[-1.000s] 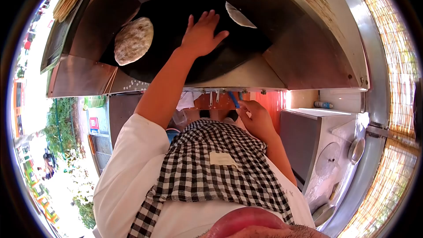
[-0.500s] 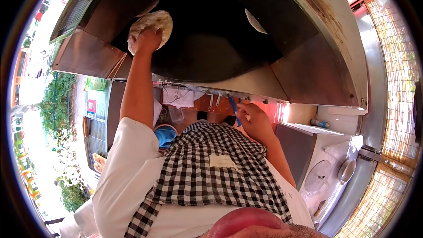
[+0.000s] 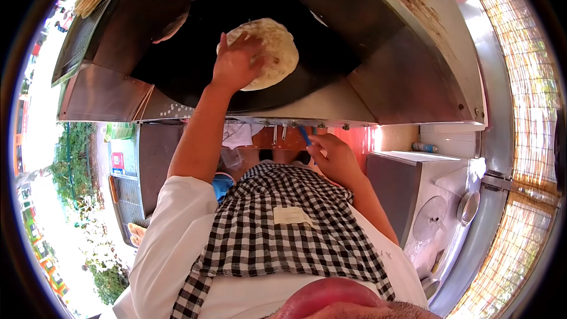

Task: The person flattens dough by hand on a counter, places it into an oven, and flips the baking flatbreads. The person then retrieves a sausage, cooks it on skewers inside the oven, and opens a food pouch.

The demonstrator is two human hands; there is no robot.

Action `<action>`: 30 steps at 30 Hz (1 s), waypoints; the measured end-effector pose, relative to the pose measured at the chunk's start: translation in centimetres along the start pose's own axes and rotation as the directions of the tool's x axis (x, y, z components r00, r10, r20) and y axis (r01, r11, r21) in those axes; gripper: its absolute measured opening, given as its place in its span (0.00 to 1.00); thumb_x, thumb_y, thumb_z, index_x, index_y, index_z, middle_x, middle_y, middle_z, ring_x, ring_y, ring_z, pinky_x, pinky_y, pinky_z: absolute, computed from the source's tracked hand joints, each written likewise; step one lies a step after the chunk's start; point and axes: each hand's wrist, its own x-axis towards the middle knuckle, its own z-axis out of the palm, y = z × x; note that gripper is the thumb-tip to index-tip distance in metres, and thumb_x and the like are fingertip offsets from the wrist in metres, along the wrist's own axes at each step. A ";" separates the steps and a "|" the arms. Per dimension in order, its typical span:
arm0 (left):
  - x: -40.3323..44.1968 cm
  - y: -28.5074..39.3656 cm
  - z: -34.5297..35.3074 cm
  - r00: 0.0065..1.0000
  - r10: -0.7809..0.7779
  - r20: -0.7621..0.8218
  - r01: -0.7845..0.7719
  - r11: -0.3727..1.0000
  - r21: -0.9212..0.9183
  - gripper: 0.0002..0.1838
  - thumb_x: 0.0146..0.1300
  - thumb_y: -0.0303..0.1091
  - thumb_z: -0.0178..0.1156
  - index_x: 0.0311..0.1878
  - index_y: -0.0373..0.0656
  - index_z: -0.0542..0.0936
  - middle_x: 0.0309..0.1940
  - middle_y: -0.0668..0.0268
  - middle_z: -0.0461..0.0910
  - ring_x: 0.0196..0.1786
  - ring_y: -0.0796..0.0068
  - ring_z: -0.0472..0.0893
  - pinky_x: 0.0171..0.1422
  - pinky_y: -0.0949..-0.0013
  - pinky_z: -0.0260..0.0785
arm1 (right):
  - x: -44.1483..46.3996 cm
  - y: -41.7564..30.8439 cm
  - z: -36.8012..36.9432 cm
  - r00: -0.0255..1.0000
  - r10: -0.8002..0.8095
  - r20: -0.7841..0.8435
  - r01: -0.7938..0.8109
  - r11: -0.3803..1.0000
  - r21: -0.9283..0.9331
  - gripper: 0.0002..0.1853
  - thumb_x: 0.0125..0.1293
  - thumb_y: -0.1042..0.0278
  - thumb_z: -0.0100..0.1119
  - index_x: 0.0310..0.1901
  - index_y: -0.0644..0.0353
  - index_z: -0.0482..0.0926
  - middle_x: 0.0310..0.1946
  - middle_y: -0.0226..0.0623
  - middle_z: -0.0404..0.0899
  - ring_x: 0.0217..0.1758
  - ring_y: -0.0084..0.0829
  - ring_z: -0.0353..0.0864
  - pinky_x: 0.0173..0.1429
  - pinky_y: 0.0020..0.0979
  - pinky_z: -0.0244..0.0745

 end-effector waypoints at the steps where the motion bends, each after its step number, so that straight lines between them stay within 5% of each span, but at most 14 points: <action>1: 0.3 0.3 0.2 1.000 -0.021 -0.005 0.021 0.994 0.111 0.25 0.67 0.48 0.62 0.65 0.49 0.81 0.63 0.65 0.81 0.74 0.62 0.73 0.85 0.37 0.39 | -0.1 0.0 -0.1 1.000 0.008 0.005 -0.008 1.000 0.001 0.17 0.71 0.63 0.64 0.56 0.63 0.82 0.45 0.45 0.85 0.47 0.42 0.87 0.51 0.37 0.81; 12: 6.5 7.0 2.4 0.938 -0.007 0.346 -0.064 0.979 0.194 0.31 0.69 0.60 0.56 0.69 0.55 0.79 0.69 0.71 0.78 0.80 0.64 0.65 0.84 0.31 0.29 | -0.2 -0.3 0.5 0.999 0.029 0.030 -0.029 1.000 -0.007 0.17 0.71 0.64 0.64 0.56 0.64 0.82 0.45 0.46 0.85 0.47 0.43 0.87 0.50 0.38 0.82; 19: 7.5 8.5 4.9 0.973 0.027 0.229 -0.065 0.985 0.160 0.30 0.70 0.61 0.54 0.68 0.55 0.79 0.70 0.73 0.78 0.80 0.65 0.64 0.84 0.30 0.31 | 0.0 -0.2 0.8 1.000 -0.013 0.013 0.013 1.000 -0.009 0.17 0.70 0.65 0.65 0.56 0.64 0.81 0.45 0.46 0.85 0.46 0.43 0.87 0.50 0.38 0.82; 22: 7.4 8.9 4.3 0.998 0.025 0.054 -0.035 0.981 0.188 0.29 0.70 0.58 0.56 0.68 0.53 0.79 0.68 0.68 0.79 0.78 0.64 0.68 0.85 0.34 0.34 | -0.1 -0.1 0.6 0.999 -0.005 0.042 0.005 1.000 -0.013 0.17 0.70 0.65 0.65 0.56 0.64 0.81 0.45 0.46 0.85 0.46 0.43 0.87 0.50 0.38 0.82; 26: 5.4 9.0 0.6 0.989 -0.086 0.123 0.075 0.993 0.089 0.24 0.71 0.50 0.56 0.64 0.49 0.82 0.59 0.64 0.85 0.75 0.64 0.71 0.85 0.33 0.37 | -0.1 -0.1 -0.1 1.000 0.002 0.028 -0.002 1.000 0.002 0.17 0.71 0.64 0.64 0.57 0.65 0.81 0.45 0.46 0.85 0.46 0.43 0.87 0.51 0.38 0.82; 30: 4.0 9.3 2.4 0.976 -0.056 0.210 0.016 0.982 0.187 0.23 0.72 0.47 0.54 0.64 0.47 0.81 0.60 0.62 0.84 0.74 0.64 0.72 0.85 0.35 0.38 | -0.4 0.4 0.1 0.999 0.010 0.040 -0.010 1.000 -0.019 0.18 0.71 0.63 0.64 0.57 0.65 0.81 0.45 0.47 0.85 0.46 0.44 0.87 0.52 0.38 0.82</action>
